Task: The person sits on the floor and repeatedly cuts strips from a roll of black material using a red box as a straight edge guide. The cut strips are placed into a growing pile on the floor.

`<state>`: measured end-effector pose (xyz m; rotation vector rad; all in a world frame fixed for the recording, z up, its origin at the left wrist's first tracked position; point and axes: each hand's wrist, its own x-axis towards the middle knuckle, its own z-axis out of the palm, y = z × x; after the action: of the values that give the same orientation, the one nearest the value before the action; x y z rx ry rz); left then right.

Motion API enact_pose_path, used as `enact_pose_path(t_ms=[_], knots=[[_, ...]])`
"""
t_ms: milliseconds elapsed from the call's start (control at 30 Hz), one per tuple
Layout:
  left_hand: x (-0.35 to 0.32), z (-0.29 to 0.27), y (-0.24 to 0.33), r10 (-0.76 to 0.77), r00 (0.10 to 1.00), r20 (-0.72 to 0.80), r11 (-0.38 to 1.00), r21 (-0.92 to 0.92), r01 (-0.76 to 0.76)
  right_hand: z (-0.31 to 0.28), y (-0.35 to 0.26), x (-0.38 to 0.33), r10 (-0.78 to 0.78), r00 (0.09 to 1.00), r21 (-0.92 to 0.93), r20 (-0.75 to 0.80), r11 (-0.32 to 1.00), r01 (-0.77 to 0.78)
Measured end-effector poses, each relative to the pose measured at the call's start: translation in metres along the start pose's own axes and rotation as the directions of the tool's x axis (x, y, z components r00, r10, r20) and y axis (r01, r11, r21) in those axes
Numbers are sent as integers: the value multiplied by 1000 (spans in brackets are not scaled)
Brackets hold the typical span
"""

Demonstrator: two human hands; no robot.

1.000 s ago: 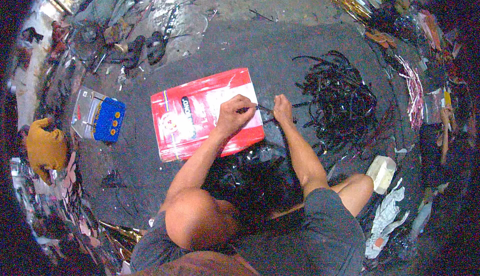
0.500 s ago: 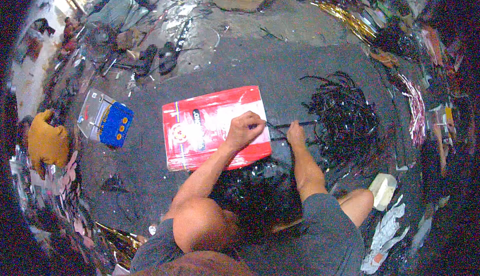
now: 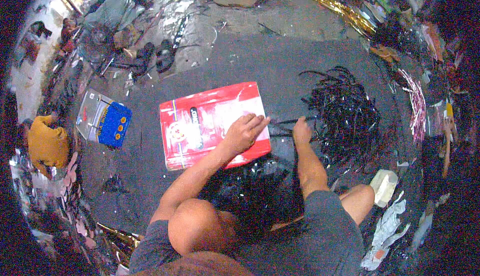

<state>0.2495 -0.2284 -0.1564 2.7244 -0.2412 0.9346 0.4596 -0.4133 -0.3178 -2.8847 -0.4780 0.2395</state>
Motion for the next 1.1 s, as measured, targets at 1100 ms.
enact_pose_path(t_ms=[1100], knots=[[-167,-136,96,-674,306,672,215,-219,952,-193,-42,-222,-527,751,188,397,848,495]])
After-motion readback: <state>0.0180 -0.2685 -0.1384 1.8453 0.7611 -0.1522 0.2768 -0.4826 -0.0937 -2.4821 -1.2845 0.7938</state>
